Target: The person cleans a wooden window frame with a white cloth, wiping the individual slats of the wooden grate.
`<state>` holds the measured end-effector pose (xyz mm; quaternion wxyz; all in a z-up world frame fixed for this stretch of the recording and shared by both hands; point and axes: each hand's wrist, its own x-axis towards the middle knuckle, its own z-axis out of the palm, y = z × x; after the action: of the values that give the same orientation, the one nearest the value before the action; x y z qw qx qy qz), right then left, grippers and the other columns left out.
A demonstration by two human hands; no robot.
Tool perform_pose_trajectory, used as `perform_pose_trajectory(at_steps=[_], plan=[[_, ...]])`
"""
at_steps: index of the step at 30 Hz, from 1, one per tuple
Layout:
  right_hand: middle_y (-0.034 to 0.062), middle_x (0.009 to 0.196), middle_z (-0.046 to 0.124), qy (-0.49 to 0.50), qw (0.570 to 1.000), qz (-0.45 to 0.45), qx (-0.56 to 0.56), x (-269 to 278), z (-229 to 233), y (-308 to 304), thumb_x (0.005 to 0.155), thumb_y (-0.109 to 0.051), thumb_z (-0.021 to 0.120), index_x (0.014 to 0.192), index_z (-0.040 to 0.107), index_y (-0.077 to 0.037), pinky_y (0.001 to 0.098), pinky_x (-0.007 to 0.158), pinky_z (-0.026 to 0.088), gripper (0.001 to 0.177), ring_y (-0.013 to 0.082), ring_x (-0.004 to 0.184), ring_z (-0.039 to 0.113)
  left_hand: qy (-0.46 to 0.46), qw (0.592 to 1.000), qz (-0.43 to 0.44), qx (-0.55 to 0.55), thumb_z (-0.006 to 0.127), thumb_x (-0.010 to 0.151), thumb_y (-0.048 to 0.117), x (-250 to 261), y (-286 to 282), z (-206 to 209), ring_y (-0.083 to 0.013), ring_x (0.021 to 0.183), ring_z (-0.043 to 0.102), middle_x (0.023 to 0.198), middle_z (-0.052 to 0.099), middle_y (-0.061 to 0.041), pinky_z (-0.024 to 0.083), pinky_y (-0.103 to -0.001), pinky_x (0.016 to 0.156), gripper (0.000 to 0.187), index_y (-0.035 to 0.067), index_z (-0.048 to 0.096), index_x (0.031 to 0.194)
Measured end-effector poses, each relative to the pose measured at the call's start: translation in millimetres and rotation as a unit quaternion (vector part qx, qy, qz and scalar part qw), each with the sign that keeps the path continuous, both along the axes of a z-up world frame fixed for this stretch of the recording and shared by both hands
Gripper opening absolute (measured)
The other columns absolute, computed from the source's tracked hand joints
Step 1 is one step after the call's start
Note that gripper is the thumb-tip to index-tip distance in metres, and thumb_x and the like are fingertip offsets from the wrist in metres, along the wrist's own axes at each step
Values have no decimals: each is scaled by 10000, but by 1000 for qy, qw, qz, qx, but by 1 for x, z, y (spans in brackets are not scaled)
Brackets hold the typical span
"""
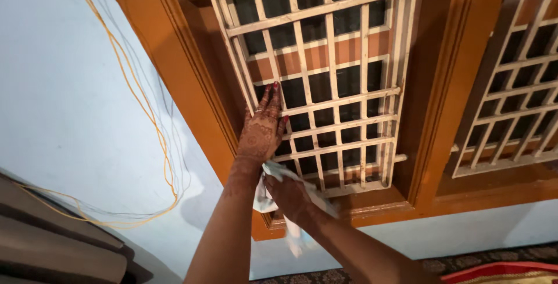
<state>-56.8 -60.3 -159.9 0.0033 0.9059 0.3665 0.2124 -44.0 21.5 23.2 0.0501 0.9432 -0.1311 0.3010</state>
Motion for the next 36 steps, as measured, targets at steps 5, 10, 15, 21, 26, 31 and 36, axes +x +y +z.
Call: perform_pose_trajectory(at_steps=[5,10,15,21,26,31,36], plan=[[43,1391,522,78,996,4,-44,2,6,-2,980,-248,647,1481,477,-164,663,897,509,535,305,1144,638,-14,999,-14,-31,419,1084,382,3,-1,-2,-296,1556,257,1709,220,-124,240,-611,1220,693,117,140,1661],[41,1503,489,135,980,115,-92,26,17,-6,760,-289,775,1314,621,-171,486,940,536,587,302,1152,638,15,998,-11,-57,435,1059,370,5,-3,-4,-274,1557,238,1709,210,-88,205,-636,1206,713,161,97,1651],[111,1372,609,-97,984,91,-117,41,-2,4,915,-248,680,1327,619,-53,409,905,558,460,265,1118,675,-7,1000,11,-22,429,1082,386,4,-4,-6,-265,1572,239,1716,207,-79,242,-644,1206,722,174,44,1655],[81,1391,596,37,994,31,-102,33,-16,9,953,-137,600,1492,508,-51,390,739,614,554,242,923,734,44,997,9,-62,434,1076,366,6,-3,-5,-246,1573,228,1723,174,-43,207,-643,1217,728,229,23,1660],[59,1480,510,148,978,58,-133,31,-4,0,829,-239,700,1311,644,-119,477,863,557,500,286,1024,691,69,996,20,-59,471,1053,346,7,-2,-3,-253,1556,220,1728,158,-29,196,-601,1229,750,253,15,1641],[64,1181,779,62,970,132,-195,15,26,-13,948,-176,612,1088,818,-154,453,1045,529,250,243,1128,712,57,996,6,-65,512,1011,273,4,-3,-1,-256,1560,241,1718,188,-42,228,-624,1211,819,223,3,1651],[97,1209,652,-104,975,131,-143,-3,60,-19,874,-125,628,1164,715,-72,421,748,589,308,243,1014,677,40,998,34,-31,555,978,252,11,-1,-6,-285,1552,265,1705,208,-79,244,-651,1182,863,188,17,1651]])
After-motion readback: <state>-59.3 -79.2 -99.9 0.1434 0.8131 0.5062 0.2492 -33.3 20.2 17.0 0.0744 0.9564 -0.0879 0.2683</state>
